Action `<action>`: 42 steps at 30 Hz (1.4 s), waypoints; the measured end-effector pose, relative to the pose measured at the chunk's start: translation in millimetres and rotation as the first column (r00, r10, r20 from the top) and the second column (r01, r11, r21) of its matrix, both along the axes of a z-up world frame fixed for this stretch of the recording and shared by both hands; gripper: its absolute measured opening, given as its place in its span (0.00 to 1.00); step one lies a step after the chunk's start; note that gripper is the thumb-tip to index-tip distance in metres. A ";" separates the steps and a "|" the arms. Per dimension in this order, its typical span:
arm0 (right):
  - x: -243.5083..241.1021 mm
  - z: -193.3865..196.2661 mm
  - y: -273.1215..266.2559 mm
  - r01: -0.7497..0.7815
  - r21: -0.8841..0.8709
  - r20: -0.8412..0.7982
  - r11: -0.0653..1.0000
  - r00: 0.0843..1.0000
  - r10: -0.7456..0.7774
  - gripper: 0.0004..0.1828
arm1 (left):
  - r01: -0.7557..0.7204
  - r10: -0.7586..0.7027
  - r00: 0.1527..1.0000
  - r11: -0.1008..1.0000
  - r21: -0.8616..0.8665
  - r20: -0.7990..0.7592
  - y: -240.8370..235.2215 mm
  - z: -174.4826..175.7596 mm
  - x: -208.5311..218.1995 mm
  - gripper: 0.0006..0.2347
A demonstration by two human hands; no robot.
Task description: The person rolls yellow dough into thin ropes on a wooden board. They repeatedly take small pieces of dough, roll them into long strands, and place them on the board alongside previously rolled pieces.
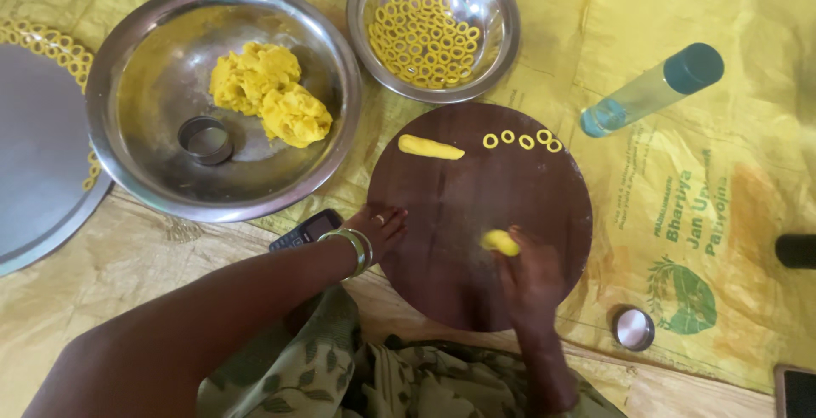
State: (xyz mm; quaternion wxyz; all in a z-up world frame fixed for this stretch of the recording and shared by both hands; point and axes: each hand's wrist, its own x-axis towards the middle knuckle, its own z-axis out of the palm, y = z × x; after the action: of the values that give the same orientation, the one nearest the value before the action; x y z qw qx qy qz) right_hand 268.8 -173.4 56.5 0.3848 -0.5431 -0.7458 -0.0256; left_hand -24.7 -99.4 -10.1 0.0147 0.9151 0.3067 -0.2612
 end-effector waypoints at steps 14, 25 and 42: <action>1.7 -14.7 1.2 -0.034 0.009 -0.013 0.999 0.999 0.034 0.19 | 0.014 -0.016 0.997 1.000 -0.017 -0.082 -6.1 5.9 5.2 0.31; -13.8 -21.0 0.8 -0.099 -0.083 0.157 0.992 0.981 0.111 0.15 | 0.009 -0.010 0.997 1.000 -0.019 -0.075 -2.6 -1.3 7.1 0.30; 9.2 -54.3 4.2 0.250 -0.704 -0.095 0.665 0.895 -0.437 0.21 | -0.002 0.001 0.998 1.000 -0.020 -0.061 -2.0 11.2 7.4 0.30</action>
State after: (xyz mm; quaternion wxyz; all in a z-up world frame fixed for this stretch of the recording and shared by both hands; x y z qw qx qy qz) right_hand 278.0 -169.3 2.2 0.2421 -0.7751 -0.5301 0.2442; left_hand -17.3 -101.4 1.0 0.0146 0.9064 0.3050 -0.2920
